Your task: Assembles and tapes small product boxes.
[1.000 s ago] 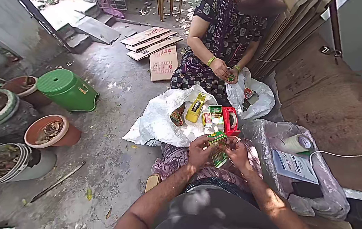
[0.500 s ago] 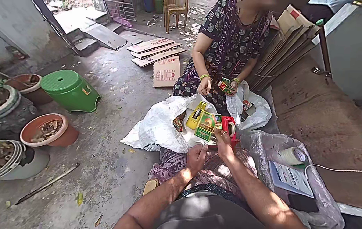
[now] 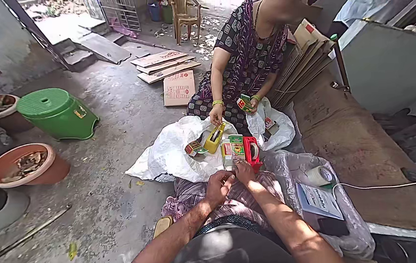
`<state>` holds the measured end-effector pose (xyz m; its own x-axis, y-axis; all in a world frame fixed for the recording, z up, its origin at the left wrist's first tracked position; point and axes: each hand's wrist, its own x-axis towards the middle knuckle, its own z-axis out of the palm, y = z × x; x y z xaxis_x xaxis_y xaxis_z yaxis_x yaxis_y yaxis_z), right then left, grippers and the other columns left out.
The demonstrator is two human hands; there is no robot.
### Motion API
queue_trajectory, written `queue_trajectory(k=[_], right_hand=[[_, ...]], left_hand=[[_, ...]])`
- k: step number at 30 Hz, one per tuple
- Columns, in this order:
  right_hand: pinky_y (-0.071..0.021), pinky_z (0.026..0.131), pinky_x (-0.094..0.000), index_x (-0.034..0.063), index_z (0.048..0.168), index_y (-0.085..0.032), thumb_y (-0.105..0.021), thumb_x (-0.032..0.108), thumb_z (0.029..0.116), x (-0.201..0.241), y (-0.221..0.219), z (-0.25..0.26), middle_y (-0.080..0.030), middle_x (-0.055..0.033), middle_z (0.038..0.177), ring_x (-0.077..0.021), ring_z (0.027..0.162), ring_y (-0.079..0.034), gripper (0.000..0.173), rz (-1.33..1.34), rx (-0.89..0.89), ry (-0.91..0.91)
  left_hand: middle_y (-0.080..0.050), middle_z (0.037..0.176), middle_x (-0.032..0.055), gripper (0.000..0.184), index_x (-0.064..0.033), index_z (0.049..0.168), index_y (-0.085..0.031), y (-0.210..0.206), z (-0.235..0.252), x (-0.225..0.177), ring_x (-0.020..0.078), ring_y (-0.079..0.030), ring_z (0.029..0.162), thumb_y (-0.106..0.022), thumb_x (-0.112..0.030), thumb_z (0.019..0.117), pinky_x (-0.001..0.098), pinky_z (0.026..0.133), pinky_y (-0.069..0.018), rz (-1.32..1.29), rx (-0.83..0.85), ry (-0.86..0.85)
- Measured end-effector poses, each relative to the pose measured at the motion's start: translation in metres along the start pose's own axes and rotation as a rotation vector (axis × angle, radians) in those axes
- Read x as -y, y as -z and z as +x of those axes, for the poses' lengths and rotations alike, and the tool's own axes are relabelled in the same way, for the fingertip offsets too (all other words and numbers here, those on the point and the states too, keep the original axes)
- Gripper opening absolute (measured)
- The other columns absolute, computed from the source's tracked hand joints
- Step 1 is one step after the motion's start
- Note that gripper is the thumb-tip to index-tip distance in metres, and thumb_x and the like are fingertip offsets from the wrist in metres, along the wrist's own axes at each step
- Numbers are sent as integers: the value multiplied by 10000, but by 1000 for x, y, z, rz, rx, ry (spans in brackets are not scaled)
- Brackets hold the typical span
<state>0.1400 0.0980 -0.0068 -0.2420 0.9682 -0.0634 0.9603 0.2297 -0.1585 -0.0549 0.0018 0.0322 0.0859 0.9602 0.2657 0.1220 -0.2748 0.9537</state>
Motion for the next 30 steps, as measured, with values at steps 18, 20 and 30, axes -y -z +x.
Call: queue_trajectory(k=[18, 20, 30], right_hand=[[-575, 910, -515, 73, 1021, -793, -618, 185, 973, -11, 11, -3, -769, -121, 1077, -336, 1073, -717, 213, 46, -495, 67], [-573, 951, -468, 93, 1000, -808, -679, 145, 921, -7, 20, -14, -776, -90, 1071, -297, 1073, -721, 160, 194, -676, 70], [-505, 1067, -386, 134, 1010, -793, -578, 79, 907, 7, 23, -116, -737, -21, 1214, -185, 1233, -631, 245, 444, -681, 292]], left_hand=[[-726, 975, 71, 302, -17, 1218, -665, 0, 3, 0, 154, -720, 758, -674, -175, 960, 336, 722, -636, -83, 83, 155], [-732, 987, 98, 347, 18, 1255, -627, 1, 4, -6, 189, -733, 778, -675, -196, 985, 350, 732, -640, -240, 88, 302], [-741, 941, 219, 243, 86, 1144, -652, 7, 12, -21, 288, -742, 794, -642, -105, 994, 415, 689, -629, -646, -238, 542]])
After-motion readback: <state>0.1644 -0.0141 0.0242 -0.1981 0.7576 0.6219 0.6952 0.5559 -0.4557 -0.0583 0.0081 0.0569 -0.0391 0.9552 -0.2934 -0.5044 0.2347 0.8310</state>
